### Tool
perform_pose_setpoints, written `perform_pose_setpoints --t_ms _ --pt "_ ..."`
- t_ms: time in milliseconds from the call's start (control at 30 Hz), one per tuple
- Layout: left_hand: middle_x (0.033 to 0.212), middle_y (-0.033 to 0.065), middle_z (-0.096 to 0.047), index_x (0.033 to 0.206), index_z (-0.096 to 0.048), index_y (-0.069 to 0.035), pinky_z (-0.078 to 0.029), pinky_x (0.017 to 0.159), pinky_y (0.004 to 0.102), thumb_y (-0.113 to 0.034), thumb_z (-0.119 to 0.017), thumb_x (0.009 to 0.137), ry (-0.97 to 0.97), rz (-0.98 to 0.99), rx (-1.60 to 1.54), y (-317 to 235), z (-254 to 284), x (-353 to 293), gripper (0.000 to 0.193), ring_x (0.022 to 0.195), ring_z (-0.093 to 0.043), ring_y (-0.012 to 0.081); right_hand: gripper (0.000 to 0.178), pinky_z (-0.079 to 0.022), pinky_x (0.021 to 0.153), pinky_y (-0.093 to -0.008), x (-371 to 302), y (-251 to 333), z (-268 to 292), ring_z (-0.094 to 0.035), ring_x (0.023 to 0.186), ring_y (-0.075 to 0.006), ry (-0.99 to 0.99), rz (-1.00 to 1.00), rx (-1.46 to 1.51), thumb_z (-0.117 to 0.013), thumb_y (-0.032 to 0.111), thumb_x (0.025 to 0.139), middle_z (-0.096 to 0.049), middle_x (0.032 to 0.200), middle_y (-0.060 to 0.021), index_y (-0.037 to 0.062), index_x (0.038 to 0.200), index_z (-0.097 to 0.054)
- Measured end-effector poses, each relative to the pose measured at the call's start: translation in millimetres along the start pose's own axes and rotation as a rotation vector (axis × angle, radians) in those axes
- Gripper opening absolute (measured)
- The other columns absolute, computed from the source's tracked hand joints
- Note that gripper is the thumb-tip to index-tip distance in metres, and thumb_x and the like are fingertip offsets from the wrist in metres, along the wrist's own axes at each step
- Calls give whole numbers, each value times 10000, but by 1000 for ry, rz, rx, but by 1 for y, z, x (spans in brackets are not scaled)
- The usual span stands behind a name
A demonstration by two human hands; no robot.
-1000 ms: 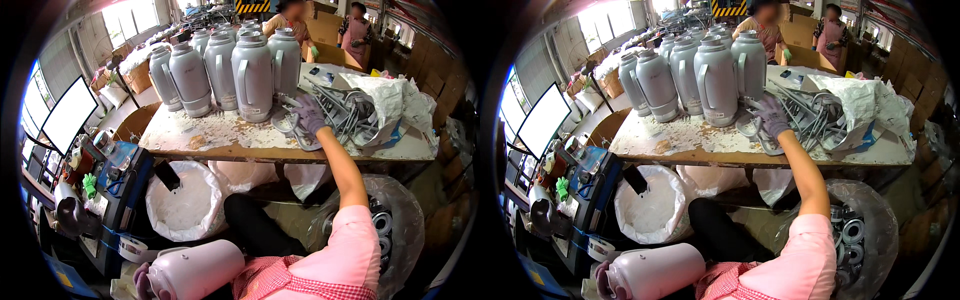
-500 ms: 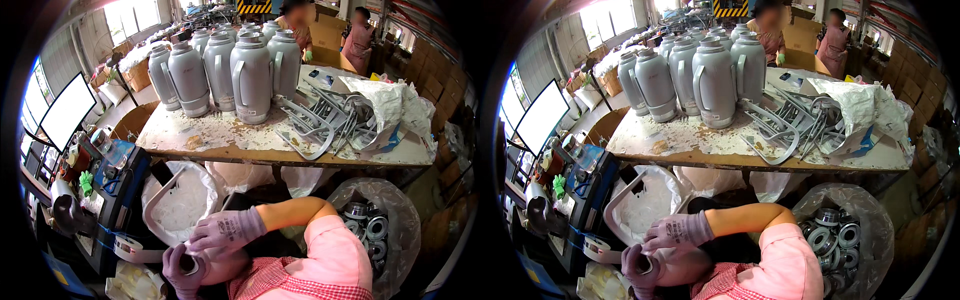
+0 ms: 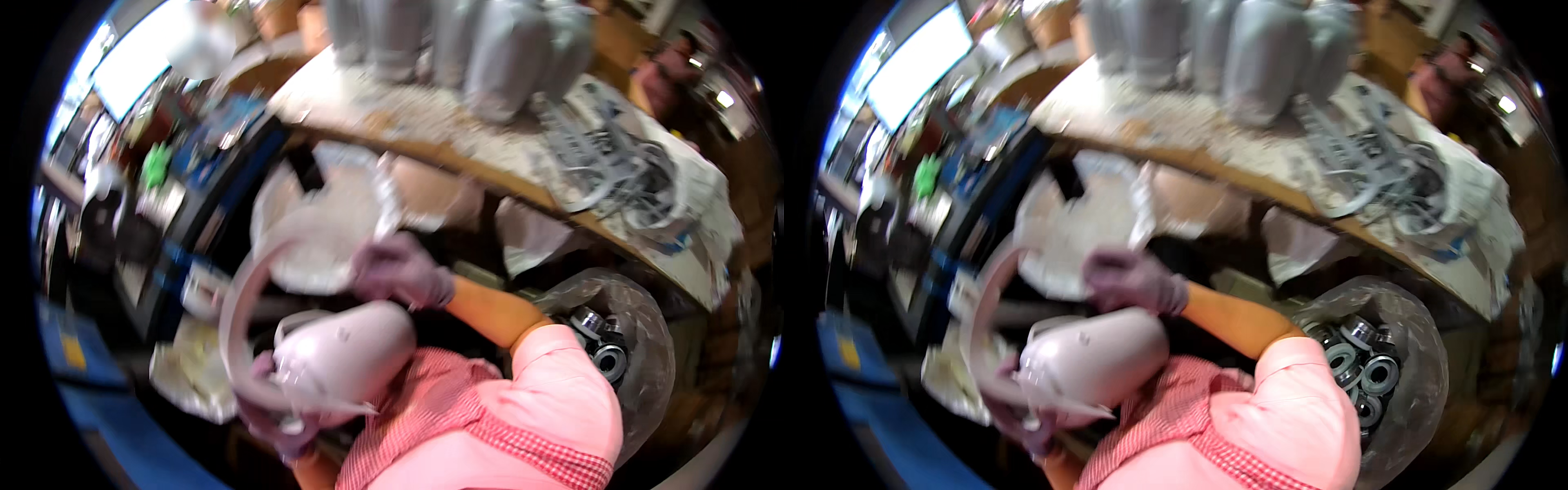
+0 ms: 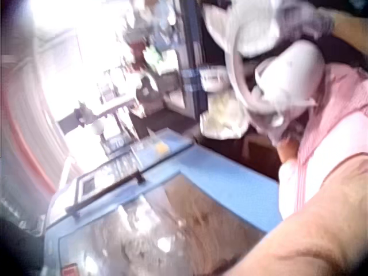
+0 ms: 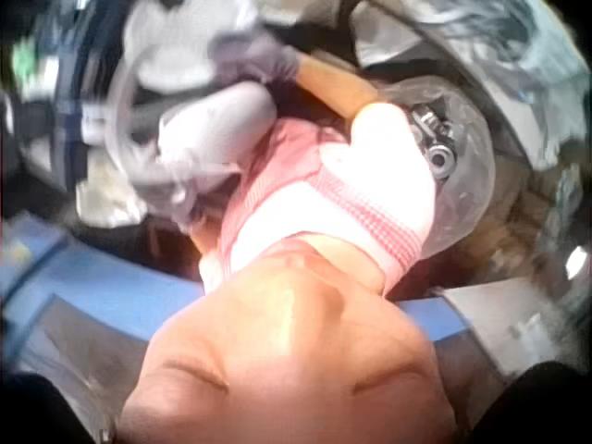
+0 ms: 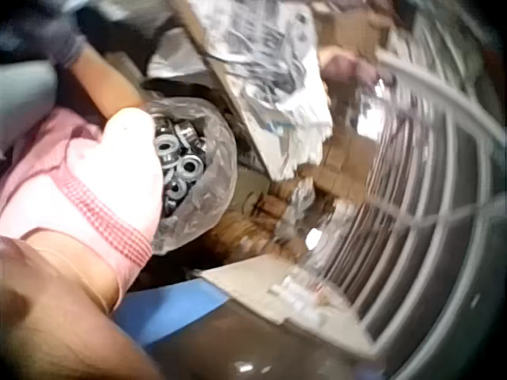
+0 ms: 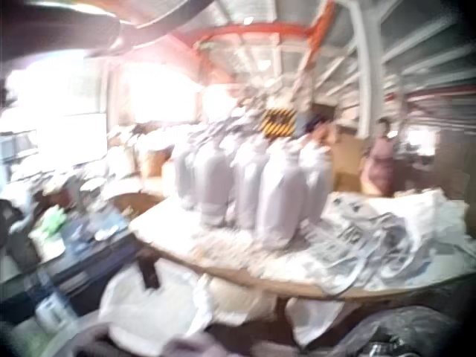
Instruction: The person assembles white electric kettles by attaching handles, screwing on lids, and affixing metal bands to the bodies. They handle the components one at a time, picking up parts from a nearby table and placing the finished units aside. The process involves repetitive manual assembly steps in a workshop setting.
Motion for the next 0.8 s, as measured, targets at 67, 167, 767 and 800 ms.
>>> perform_pose_setpoints --t_ms 67,167,767,800 --pt "1193 232 -600 1481 -335 83 -490 966 499 -452 -818 710 -72 -75 81 -4 -2 -12 1056 1067 -611 364 332 -416 562 -286 16 -33 4 -433 555 -113 12 331 373 -464 319 1060 -461 694 3 51 1228 -565" --pt "1089 193 -618 1353 -425 88 -517 935 519 -455 -815 759 37 -214 177 -24 -2 -8 894 994 -628 361 485 -244 427 -266 34 -27 -51 -229 414 -111 -402 239 750 -432 455 1076 -291 562 37 60 1344 -523" --pt "1069 132 -621 1083 -531 -85 -525 844 445 -335 -883 739 234 -272 -339 -33 -12 11 552 930 -667 320 438 -518 786 -273 11 -62 -69 -416 524 -55 35 -307 332 -536 139 936 -460 637 53 -24 1343 -530" --pt "1131 133 -601 1105 -537 -61 -486 915 413 -352 -808 834 192 -195 -490 -17 -12 16 481 1016 -632 312 434 -526 786 -282 5 -68 -55 -399 505 -54 24 -276 343 -511 162 955 -419 603 68 -27 1346 -529"
Point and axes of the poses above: each hand's wrist, its own x-axis towards the middle knuckle, its own z-axis out of the back of the hand, y = z × x, the point moved 1 cm from there along x, towards the middle knuckle
